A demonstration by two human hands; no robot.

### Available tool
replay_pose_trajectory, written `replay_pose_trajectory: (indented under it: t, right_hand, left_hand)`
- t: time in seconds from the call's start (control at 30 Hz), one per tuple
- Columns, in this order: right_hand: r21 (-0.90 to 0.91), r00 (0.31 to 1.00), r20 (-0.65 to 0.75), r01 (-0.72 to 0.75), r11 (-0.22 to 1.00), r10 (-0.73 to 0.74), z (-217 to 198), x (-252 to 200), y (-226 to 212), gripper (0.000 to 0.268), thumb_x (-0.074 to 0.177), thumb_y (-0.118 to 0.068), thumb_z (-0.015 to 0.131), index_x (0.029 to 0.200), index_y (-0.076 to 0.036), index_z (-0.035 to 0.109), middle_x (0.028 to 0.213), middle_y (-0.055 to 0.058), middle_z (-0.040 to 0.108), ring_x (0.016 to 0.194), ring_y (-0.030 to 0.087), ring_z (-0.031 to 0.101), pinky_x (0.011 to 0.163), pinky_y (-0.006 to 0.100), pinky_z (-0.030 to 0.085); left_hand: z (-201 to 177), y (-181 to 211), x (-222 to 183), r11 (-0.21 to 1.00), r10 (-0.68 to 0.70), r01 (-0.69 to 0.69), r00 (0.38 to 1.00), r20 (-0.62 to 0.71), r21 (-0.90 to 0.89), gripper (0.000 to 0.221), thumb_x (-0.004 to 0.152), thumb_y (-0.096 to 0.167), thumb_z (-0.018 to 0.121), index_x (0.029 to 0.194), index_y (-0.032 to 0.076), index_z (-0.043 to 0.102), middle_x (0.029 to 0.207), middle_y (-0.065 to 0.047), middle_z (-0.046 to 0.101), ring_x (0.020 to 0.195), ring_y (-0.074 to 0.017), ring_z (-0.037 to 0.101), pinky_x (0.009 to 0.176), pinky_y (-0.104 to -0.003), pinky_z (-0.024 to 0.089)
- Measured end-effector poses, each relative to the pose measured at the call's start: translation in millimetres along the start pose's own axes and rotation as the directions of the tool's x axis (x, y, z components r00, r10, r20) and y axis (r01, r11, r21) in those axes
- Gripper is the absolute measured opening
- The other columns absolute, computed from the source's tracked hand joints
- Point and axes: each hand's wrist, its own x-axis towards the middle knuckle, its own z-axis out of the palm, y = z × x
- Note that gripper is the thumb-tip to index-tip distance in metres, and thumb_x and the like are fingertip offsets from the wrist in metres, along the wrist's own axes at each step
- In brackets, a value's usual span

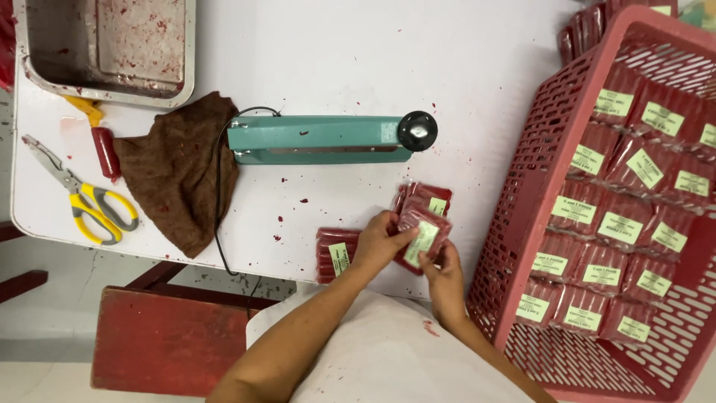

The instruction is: Sealing small plastic bags containing food items using a manual heat sealer and placing them into a storage crate.

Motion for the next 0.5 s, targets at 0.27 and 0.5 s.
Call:
replay_pose_trajectory:
  t: [0.27, 0.5]
  right_hand:
    - [0.104, 0.746, 0.514, 0.435, 0.895, -0.422, 14, 22, -64, 0.054, 0.081, -0.007, 0.079, 0.133, -0.005, 0.063, 0.146, 0.012, 0.047, 0.135, 0.028, 0.049, 0.111, 0.043, 0.042]
    - [0.347, 0.686, 0.659, 0.087, 0.934, -0.309, 30, 18, -98, 0.063, 0.070, 0.002, 0.085, 0.128, -0.001, 0.059, 0.103, 0.011, 0.064, 0.094, 0.021, 0.066, 0.084, 0.036, 0.056]
  left_hand:
    - [-51, 0, -36, 0.427, 0.322, 0.243, 0.859, 0.398, -0.871, 0.041, 0.083, 0.035, 0.079, 0.110, 0.014, 0.056, 0.093, -0.003, 0.062, 0.090, -0.0161, 0.063, 0.080, -0.029, 0.051]
    - [-65, -45, -29, 0.377, 0.365, 0.275, 0.834, 0.415, -0.884, 0.054, 0.073, 0.019, 0.079, 0.124, 0.011, 0.063, 0.103, -0.010, 0.071, 0.092, -0.0216, 0.070, 0.084, -0.034, 0.055]
